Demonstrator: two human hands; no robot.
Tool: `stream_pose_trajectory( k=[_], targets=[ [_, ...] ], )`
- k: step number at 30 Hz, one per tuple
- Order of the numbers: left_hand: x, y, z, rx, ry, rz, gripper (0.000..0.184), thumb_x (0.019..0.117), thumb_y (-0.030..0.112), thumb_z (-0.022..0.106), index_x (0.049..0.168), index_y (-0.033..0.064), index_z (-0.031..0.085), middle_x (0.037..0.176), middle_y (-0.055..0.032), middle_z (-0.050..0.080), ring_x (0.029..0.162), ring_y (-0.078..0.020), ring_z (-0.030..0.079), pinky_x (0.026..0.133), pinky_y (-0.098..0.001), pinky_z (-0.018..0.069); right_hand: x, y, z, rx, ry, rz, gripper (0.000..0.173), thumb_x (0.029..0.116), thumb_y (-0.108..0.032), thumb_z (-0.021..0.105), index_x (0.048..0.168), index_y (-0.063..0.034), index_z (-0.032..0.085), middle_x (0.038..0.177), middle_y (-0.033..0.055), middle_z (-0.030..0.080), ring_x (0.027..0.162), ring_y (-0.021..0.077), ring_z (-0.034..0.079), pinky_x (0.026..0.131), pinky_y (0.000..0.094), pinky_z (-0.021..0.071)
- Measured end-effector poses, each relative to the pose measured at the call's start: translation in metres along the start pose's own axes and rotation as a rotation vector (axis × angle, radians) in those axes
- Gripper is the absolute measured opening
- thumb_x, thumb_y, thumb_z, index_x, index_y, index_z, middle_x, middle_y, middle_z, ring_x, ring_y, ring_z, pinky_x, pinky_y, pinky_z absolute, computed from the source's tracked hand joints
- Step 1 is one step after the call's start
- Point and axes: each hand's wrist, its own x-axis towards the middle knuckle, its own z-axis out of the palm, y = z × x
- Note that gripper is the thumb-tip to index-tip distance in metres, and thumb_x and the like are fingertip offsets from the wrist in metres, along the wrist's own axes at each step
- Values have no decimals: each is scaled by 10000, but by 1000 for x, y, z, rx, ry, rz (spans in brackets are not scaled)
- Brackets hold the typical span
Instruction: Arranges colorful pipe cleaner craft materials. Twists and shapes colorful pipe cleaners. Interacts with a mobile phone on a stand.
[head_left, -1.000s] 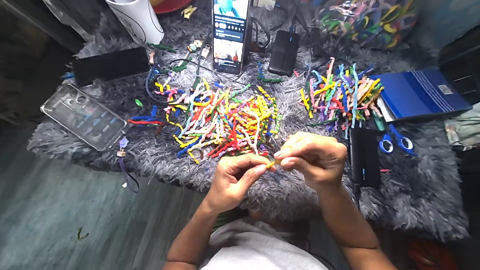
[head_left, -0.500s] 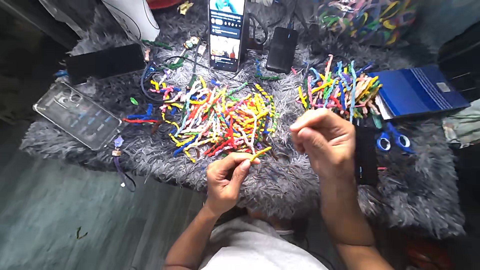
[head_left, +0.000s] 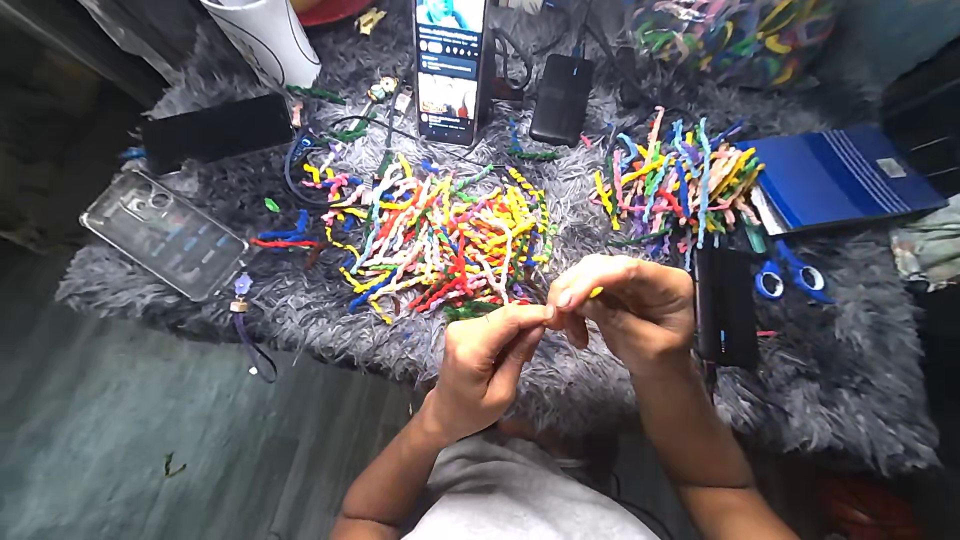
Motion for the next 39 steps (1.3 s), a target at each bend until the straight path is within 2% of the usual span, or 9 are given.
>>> stream_pose_trajectory(
  k=[4,7,9,13,17,22,29,33,39],
  targets=[
    [-5,1,6,-94,-21,-57,252,1107,161,435,1034,4,618,684,21,509,610,62,468,589,-91,408,-1,1,5,48,51,37,125,1026,-76,595,1063,-69,714,922,-12,727,677,-27,631,595,126,538],
    [-5,10,3,-400,-84,-225,276,1114,218,422,1025,72,639,715,139,535,606,139,426,542,-48,349,0,1,3,93,35,28,135,1025,-74,596,1074,-76,722,951,-15,741,688,-32,644,597,119,543],
    [-5,13,1,-482,-117,-282,261,1114,232,422,1035,99,632,727,169,538,620,147,429,542,-46,342,2,1,0,105,39,11,146,1029,-104,597,1091,-103,730,957,-32,744,699,-27,657,605,124,553],
    [-3,12,-3,-382,-157,-236,273,1114,165,408,1145,21,638,840,113,597,733,114,491,660,-80,413,6,-2,-5,112,51,10,156,1037,-166,601,1117,-133,731,973,-46,749,703,-20,677,598,128,569],
    [-9,12,-4,-195,-79,-214,293,1106,156,424,1157,-1,665,802,102,561,665,117,417,595,-76,351,7,-4,-6,132,31,18,159,1037,-169,603,1118,-119,730,976,-39,750,700,-17,678,589,130,569],
    [-19,11,-2,281,32,-125,377,1110,273,430,1014,-29,634,745,-25,590,648,19,518,635,-131,442,11,-9,-5,66,89,-2,151,1038,-177,599,1107,-145,729,961,-61,744,670,-30,664,566,119,559],
    [-27,15,-7,471,32,-84,277,1073,137,488,1004,-31,697,802,-104,670,679,-59,591,671,-153,482,12,-21,4,-25,198,-1,127,1034,-147,602,1073,-144,723,966,-53,752,680,-7,686,559,138,572],
    [-33,18,-11,244,52,-64,276,1061,135,536,997,-56,725,775,-74,678,668,4,586,657,-124,485,14,-27,13,-35,282,32,169,1053,-101,535,1039,-121,703,931,-44,731,652,-18,648,539,118,535],
    [-40,28,-23,-300,-37,-119,311,1101,186,464,1107,-18,699,809,42,698,672,86,580,596,-90,479,10,-31,27,103,353,58,199,1052,-100,536,1008,-107,730,878,-40,729,626,-30,631,532,99,514]
  ],
)
